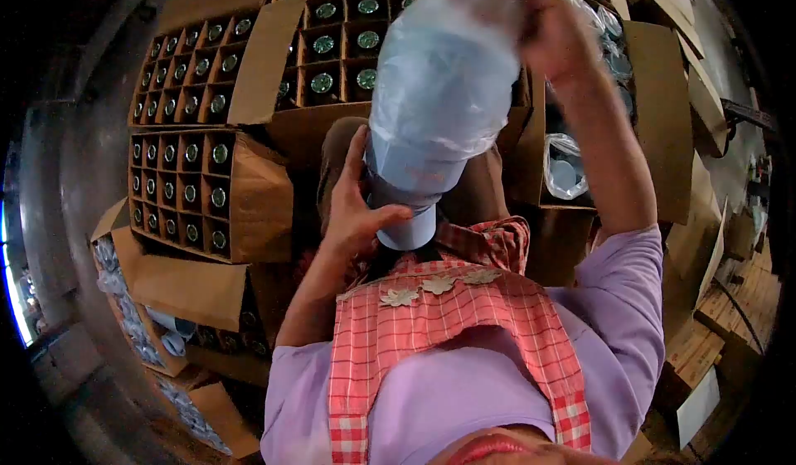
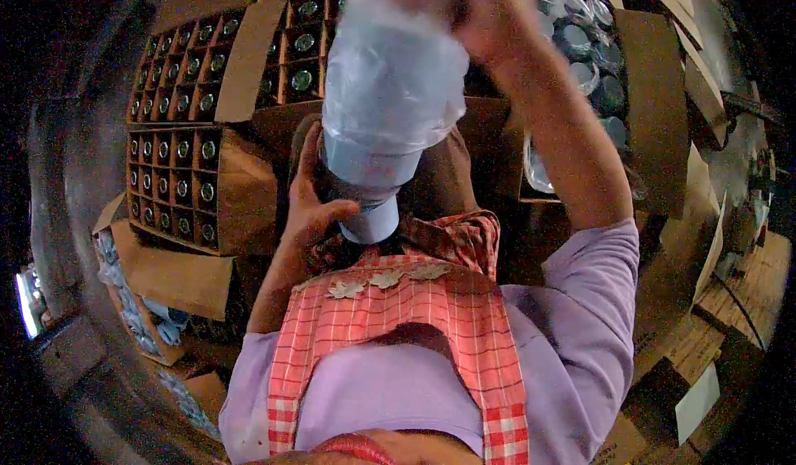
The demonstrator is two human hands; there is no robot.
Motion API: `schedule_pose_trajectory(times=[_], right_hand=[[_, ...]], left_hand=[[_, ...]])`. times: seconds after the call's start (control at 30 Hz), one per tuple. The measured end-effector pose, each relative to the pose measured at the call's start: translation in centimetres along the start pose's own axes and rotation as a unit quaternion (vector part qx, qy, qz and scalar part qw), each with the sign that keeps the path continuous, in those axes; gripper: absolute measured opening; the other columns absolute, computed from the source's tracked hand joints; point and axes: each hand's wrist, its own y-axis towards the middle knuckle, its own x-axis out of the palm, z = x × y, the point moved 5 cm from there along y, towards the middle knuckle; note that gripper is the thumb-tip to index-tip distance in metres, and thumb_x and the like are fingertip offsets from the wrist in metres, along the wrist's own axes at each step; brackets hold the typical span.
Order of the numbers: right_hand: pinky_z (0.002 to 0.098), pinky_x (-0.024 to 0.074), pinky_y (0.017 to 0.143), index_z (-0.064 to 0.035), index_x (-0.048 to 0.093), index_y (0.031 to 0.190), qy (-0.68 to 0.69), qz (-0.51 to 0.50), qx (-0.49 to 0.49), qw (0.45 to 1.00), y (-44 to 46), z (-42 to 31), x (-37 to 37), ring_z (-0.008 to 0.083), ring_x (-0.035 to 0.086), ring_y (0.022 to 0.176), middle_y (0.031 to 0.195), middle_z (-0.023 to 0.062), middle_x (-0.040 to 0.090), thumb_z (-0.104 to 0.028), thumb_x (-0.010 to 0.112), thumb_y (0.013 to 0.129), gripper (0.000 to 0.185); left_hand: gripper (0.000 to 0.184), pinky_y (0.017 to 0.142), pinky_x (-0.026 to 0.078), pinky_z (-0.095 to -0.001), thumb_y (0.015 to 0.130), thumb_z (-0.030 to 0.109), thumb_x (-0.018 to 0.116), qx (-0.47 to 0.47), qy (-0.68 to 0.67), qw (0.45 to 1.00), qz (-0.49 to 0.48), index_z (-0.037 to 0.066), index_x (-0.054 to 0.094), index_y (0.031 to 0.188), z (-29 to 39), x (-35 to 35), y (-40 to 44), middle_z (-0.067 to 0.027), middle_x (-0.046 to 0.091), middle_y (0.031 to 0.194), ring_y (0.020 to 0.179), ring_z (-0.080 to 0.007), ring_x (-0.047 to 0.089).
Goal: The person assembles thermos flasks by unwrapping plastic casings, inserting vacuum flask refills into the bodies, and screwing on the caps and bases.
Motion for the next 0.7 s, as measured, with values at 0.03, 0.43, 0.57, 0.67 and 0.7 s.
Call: schedule_pose_trajectory(times=[0.03, 0.43, 0.57, 0.67, 0.7], right_hand=[[0.0395, 0.0503, 0.077, -0.004, 0.056, 0.104, -0.005, -0.069, -0.051, 0.996, -0.1, -0.4, 1.1, 0.0222, 0.06, 0.084, 0.096, 0.0104, 0.059, -0.023, 0.054, 0.088, 0.025], [0.0417, 0.0441, 0.084, 0.0006, 0.055, 0.113, -0.536, 0.261, -0.126, 0.793, -1.9, 16.2, -29.5, 0.0283, 0.056, 0.098, 0.109, 0.0177, 0.057, -0.027, 0.049, 0.088, 0.038], [0.0404, 0.046, 0.079, 0.0005, 0.058, 0.11, -0.572, 0.119, 0.215, 0.782, -5.3, 37.8, -38.8, 0.0294, 0.057, 0.098, 0.109, 0.0191, 0.058, -0.029, 0.052, 0.087, 0.038], [0.0393, 0.0469, 0.076, 0.0, 0.06, 0.109, -0.275, 0.099, 0.172, 0.941, -6.1, 37.2, -39.4, 0.0288, 0.058, 0.097, 0.11, 0.019, 0.058, -0.032, 0.055, 0.085, 0.04], [0.0389, 0.0471, 0.075, -0.0008, 0.061, 0.108, -0.19, 0.122, 0.193, 0.955, -5.6, 35.7, -39.2, 0.0268, 0.058, 0.096, 0.109, 0.0175, 0.059, -0.034, 0.057, 0.084, 0.041]], left_hand=[[0.117, 0.1, 0.033, -0.035, 0.046, 0.023, 0.087, 0.006, 0.0, 1.0, 0.018, 0.005, 0.019, 0.141, 0.1, 0.6, 0.2, -0.0149, 0.041, 0.134, 0.121, -0.0257, 0.041], [0.114, 0.103, 0.029, -0.0367, 0.049, 0.016, 0.082, 0.131, 0.149, 0.977, 0.084, 0.0, 0.016, 0.14, 0.1, 1.1, 0.5, -0.0167, 0.035, 0.136, 0.122, -0.0276, 0.041], [0.111, 0.103, 0.03, -0.0358, 0.048, 0.014, 0.081, 0.127, 0.141, 0.98, 0.051, -0.001, 0.02, 0.139, 0.7, 0.9, 1.2, -0.0158, 0.037, 0.135, 0.121, -0.0263, 0.041], [0.106, 0.102, 0.03, -0.0351, 0.048, 0.012, 0.08, 0.079, 0.064, 0.993, 0.052, -0.001, 0.025, 0.138, 0.0, 0.5, 1.8, -0.0145, 0.04, 0.133, 0.12, -0.0245, 0.042], [0.105, 0.102, 0.03, -0.0348, 0.048, 0.011, 0.079, 0.057, 0.033, 0.997, 0.049, -0.002, 0.026, 0.137, -0.2, 0.4, 2.0, -0.014, 0.041, 0.132, 0.12, -0.0238, 0.042]])
